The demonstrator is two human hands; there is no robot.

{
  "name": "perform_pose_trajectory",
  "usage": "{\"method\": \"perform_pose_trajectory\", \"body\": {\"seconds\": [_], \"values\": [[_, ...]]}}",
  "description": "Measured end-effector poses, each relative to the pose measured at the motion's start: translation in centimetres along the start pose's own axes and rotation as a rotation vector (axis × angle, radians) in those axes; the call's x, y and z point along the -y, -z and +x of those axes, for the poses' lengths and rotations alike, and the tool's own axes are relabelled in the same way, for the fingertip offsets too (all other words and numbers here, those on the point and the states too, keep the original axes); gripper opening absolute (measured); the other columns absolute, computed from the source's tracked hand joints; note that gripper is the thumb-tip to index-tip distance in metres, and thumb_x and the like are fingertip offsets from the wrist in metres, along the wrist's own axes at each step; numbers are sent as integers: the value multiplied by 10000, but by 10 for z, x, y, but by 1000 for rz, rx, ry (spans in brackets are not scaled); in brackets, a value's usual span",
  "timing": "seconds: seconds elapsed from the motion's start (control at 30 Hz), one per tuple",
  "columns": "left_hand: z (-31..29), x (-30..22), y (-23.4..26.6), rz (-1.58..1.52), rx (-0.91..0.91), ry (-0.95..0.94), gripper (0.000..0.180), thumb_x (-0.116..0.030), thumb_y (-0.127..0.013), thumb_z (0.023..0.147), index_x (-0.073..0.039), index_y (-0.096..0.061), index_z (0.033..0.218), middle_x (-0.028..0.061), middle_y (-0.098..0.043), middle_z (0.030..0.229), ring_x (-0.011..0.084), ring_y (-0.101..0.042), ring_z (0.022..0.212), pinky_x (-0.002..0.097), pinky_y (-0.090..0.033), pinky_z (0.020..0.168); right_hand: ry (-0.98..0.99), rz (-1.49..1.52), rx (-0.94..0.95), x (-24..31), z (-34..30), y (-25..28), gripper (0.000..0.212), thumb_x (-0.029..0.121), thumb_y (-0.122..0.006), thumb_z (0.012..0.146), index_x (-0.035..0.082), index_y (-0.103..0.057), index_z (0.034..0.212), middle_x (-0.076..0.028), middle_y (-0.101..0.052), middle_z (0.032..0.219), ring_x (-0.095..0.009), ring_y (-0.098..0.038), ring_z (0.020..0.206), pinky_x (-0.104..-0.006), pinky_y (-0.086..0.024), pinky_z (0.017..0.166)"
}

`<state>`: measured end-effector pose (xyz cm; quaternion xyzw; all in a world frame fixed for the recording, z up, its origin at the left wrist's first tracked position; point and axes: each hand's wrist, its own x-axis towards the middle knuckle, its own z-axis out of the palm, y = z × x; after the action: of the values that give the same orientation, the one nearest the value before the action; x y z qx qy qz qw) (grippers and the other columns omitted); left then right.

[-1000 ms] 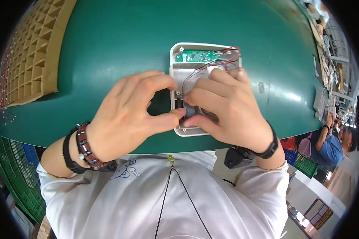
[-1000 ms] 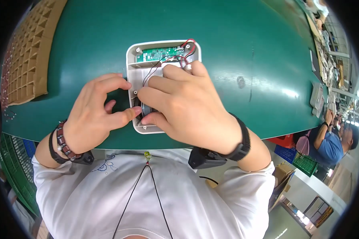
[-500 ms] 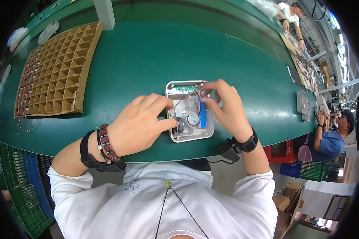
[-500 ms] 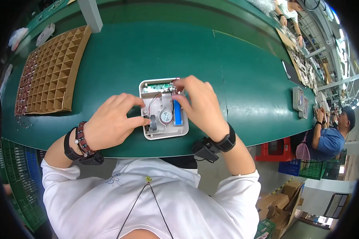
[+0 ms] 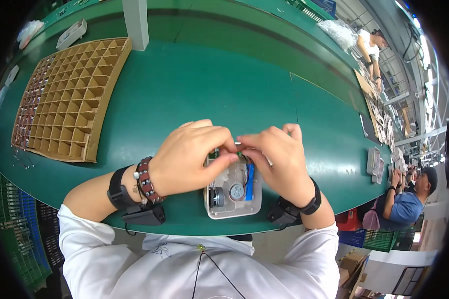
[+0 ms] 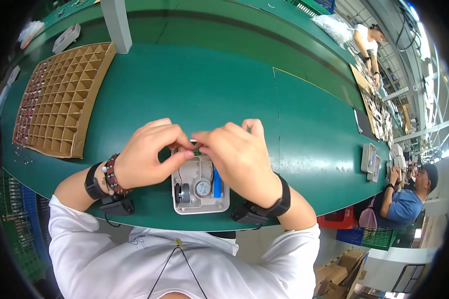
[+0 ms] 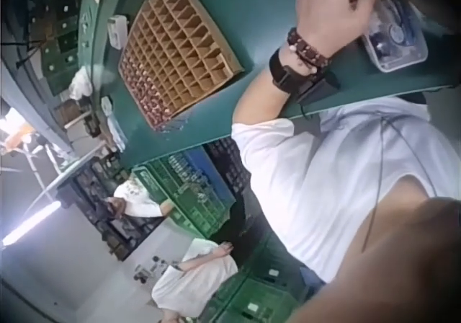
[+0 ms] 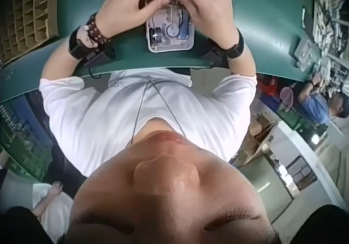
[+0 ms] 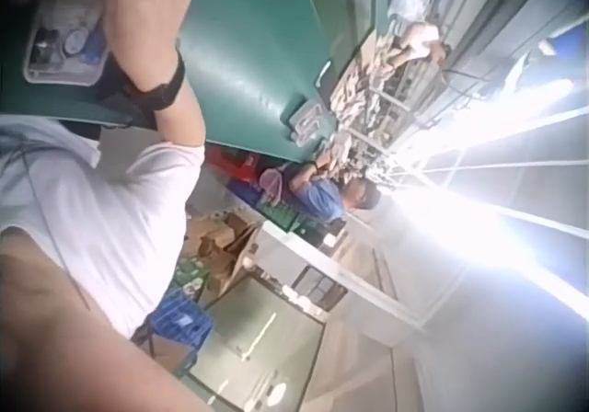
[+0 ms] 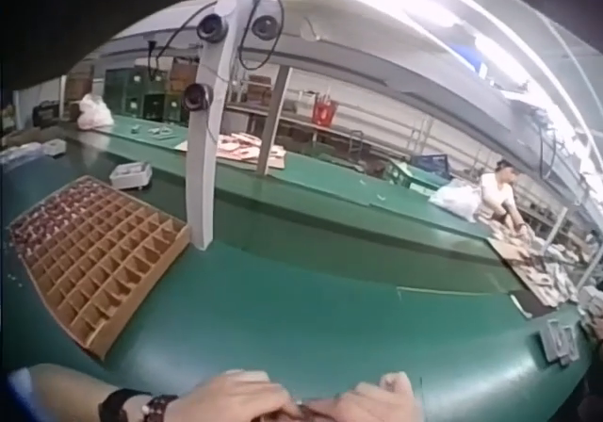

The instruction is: The person picks up a speaker from a tray, fits it into a plastic housing, and plugs its wire into a circuit board before placing the assembly on a conveyor belt. They then repeat the process by picking up another speaker and connecting it to a new assembly.

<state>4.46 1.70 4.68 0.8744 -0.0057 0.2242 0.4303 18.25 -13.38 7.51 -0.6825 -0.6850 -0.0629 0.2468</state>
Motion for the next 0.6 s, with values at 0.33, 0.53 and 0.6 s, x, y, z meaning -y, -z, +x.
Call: {"method": "perform_pose_trajectory", "body": {"seconds": [0.33, 0.53, 0.6], "values": [[1, 2, 1, 363, -23, -232, 148, -128, -715, 706, -86, -606, 796, 23, -571, 759, 208, -496, 661, 336, -361, 621, 153, -194, -24, -9, -4, -7, 157, 108, -677, 629, 121, -624, 776, 27, -642, 808, -134, -519, 658, -309, -300, 664], [7, 49, -9, 95, 17, -204, 174, -153, -668, 774, -66, -606, 912, 75, -577, 864, 243, -528, 730, 341, -399, 650, 154, -52, 33, -23, -8, -11, 140, 101, -691, 638, 119, -619, 756, 29, -650, 824, -129, -490, 610, -291, -283, 631], [6, 54, -11, -62, 79, -148, 195, -160, -638, 805, -54, -598, 964, 97, -574, 897, 262, -543, 768, 347, -420, 667, 140, -25, 86, -21, -7, -11, 142, 99, -694, 638, 118, -618, 757, 28, -651, 827, -129, -485, 602, -289, -280, 625]]}}
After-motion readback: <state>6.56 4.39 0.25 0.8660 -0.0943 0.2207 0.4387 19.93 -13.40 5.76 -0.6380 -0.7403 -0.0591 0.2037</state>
